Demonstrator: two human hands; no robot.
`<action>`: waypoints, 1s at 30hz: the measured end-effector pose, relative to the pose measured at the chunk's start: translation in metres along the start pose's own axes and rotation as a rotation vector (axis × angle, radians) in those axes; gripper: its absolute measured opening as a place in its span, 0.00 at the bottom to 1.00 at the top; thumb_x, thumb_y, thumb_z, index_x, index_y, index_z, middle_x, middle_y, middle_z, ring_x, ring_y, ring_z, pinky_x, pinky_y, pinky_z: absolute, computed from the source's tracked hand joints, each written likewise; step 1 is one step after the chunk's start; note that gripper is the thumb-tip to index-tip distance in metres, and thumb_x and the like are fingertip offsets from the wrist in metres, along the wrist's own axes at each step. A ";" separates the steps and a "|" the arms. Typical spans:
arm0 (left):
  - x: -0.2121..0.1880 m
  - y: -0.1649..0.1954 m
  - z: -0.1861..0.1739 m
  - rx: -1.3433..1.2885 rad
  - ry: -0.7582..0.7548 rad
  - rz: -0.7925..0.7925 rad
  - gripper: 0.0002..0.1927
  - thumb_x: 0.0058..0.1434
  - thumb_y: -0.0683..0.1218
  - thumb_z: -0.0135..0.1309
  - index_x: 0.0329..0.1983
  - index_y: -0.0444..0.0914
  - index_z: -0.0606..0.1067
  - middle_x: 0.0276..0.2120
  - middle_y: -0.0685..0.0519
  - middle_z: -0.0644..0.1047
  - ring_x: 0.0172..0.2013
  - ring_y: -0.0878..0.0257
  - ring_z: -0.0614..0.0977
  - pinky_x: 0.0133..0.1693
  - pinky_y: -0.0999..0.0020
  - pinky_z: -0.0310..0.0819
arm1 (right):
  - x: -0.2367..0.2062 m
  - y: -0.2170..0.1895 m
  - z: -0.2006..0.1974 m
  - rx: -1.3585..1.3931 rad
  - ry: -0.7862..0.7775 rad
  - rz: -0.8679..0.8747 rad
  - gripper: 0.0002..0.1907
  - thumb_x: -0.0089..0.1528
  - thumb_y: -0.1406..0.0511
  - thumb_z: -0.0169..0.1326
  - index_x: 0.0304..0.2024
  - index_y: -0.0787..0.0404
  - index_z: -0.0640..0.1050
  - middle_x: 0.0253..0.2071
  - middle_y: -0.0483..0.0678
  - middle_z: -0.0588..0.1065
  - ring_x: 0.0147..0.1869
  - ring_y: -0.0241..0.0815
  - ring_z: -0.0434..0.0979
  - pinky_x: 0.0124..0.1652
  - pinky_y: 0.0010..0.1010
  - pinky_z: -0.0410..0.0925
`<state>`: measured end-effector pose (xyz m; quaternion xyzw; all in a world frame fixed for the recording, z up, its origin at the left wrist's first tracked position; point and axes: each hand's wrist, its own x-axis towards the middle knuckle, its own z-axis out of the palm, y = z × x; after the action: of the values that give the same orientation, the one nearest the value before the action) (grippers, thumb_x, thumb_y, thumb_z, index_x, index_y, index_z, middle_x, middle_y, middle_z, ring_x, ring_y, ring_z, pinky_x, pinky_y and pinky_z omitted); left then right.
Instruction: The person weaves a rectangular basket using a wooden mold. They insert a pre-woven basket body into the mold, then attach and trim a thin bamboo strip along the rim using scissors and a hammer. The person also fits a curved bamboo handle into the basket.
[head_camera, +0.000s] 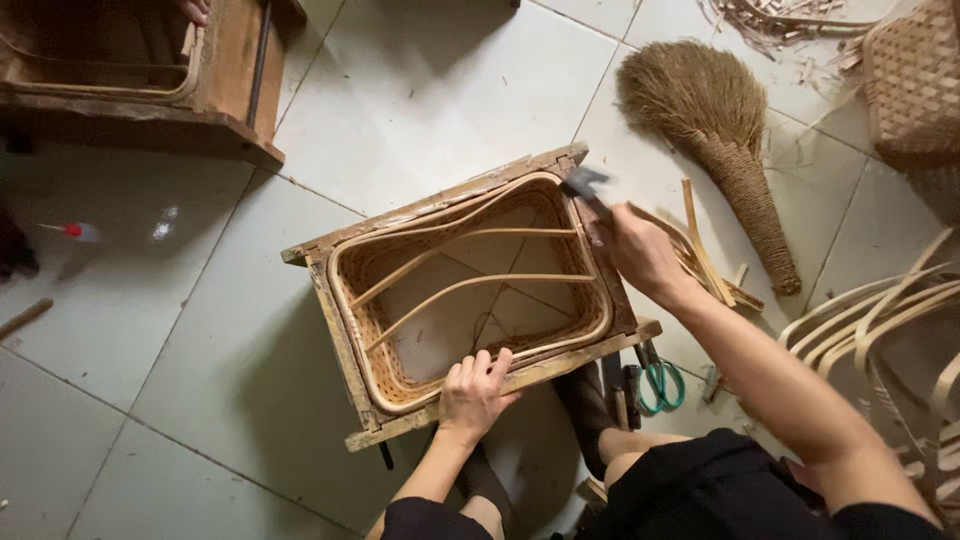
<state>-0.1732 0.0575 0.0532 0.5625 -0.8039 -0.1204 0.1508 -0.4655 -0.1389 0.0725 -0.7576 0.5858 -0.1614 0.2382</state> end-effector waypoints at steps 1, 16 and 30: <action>0.000 0.000 0.000 -0.008 0.007 -0.002 0.38 0.38 0.57 0.74 0.52 0.44 0.72 0.31 0.53 0.70 0.34 0.55 0.76 0.34 0.59 0.72 | 0.006 -0.001 0.000 -0.041 0.025 -0.039 0.13 0.73 0.61 0.48 0.43 0.67 0.68 0.26 0.58 0.76 0.23 0.51 0.75 0.23 0.43 0.69; -0.007 -0.024 0.031 0.187 0.048 0.036 0.34 0.51 0.55 0.70 0.60 0.47 0.71 0.37 0.56 0.71 0.38 0.60 0.76 0.39 0.65 0.71 | 0.079 -0.124 0.055 0.120 -0.167 -0.290 0.09 0.70 0.65 0.45 0.46 0.65 0.69 0.32 0.57 0.76 0.31 0.53 0.77 0.28 0.45 0.70; -0.011 -0.029 0.038 0.052 0.038 0.029 0.42 0.45 0.64 0.69 0.59 0.45 0.68 0.40 0.49 0.72 0.40 0.52 0.77 0.39 0.56 0.73 | 0.106 -0.210 0.179 0.161 -0.133 -0.682 0.13 0.64 0.70 0.46 0.51 0.66 0.66 0.38 0.60 0.74 0.36 0.57 0.78 0.27 0.42 0.71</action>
<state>-0.1594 0.0588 0.0065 0.5567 -0.8118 -0.0866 0.1533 -0.1738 -0.1680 0.0353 -0.8972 0.2680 -0.2279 0.2671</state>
